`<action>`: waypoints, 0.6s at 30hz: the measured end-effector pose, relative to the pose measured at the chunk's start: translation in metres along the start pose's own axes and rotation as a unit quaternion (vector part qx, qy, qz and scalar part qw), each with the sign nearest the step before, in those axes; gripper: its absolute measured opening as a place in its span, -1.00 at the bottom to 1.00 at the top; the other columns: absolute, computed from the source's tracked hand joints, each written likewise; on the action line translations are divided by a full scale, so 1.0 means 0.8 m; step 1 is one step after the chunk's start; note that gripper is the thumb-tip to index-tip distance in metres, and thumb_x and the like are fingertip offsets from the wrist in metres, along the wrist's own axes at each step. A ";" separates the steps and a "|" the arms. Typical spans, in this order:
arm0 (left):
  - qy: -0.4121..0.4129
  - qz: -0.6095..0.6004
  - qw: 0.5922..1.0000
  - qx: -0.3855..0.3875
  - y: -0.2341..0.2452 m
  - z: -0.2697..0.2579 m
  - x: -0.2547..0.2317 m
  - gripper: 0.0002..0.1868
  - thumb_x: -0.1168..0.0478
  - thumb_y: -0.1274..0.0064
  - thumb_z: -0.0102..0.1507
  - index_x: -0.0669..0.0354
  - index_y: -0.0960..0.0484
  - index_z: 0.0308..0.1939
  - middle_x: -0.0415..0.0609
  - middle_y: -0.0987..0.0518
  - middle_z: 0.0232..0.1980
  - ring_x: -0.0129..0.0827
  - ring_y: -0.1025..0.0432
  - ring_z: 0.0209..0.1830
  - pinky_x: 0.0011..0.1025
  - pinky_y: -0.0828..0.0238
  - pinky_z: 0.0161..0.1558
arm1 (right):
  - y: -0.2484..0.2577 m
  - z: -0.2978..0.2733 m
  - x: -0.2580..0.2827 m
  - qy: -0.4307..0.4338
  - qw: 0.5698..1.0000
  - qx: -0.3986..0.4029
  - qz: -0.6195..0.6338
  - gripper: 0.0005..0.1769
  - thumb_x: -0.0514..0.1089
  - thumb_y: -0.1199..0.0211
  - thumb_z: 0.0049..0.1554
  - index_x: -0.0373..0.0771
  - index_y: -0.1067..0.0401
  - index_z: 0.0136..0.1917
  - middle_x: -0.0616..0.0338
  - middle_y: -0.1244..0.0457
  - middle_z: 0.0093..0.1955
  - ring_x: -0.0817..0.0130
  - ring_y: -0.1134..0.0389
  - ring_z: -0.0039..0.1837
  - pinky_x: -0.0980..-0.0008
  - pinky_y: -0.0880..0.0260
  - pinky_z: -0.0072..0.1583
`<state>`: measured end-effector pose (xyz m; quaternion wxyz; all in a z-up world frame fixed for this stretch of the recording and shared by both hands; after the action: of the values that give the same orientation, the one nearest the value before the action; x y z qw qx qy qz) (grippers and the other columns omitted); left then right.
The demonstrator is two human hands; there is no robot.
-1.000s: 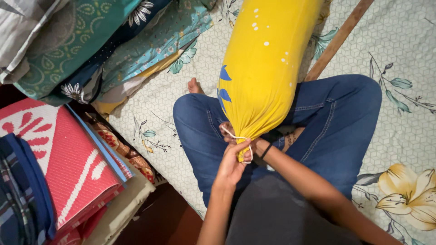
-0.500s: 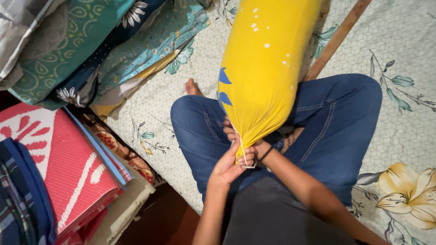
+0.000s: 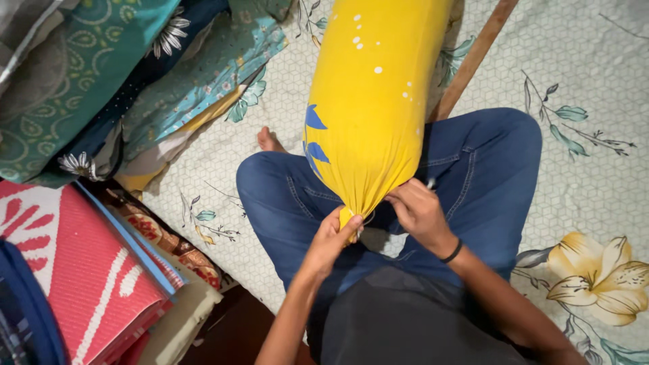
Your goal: The person ties the drawstring of a yellow cylindrical pillow, then uses a wooden stick to repeatedly hit and pat the pillow to distribute the filling. The person continues to adjust the pillow and re-tie the drawstring.
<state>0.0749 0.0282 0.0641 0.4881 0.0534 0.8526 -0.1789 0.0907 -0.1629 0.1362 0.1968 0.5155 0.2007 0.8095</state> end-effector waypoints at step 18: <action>-0.275 0.471 0.699 -0.463 -0.002 -0.046 -0.063 -0.63 0.24 -0.04 0.38 0.51 -0.41 0.13 0.32 -0.52 -0.08 0.16 -0.44 -0.14 -0.07 -0.36 -0.07 | -0.171 0.160 0.155 0.571 0.745 0.309 -0.154 -0.89 -0.07 -0.19 -0.10 -0.11 -0.45 -0.34 0.31 -0.28 -0.12 0.32 -0.30 0.12 0.38 -0.25 0.11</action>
<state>0.0705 0.0443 0.1243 0.6846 0.1638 0.5192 0.4846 0.1747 0.0332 0.2073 -0.0022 -0.0481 0.5913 0.8050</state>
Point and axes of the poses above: each hand's wrist, its own z-axis towards the middle knuckle, its own y-axis out of the back of the hand, x = y × z, the point moved 8 cm from there along z, towards the middle knuckle
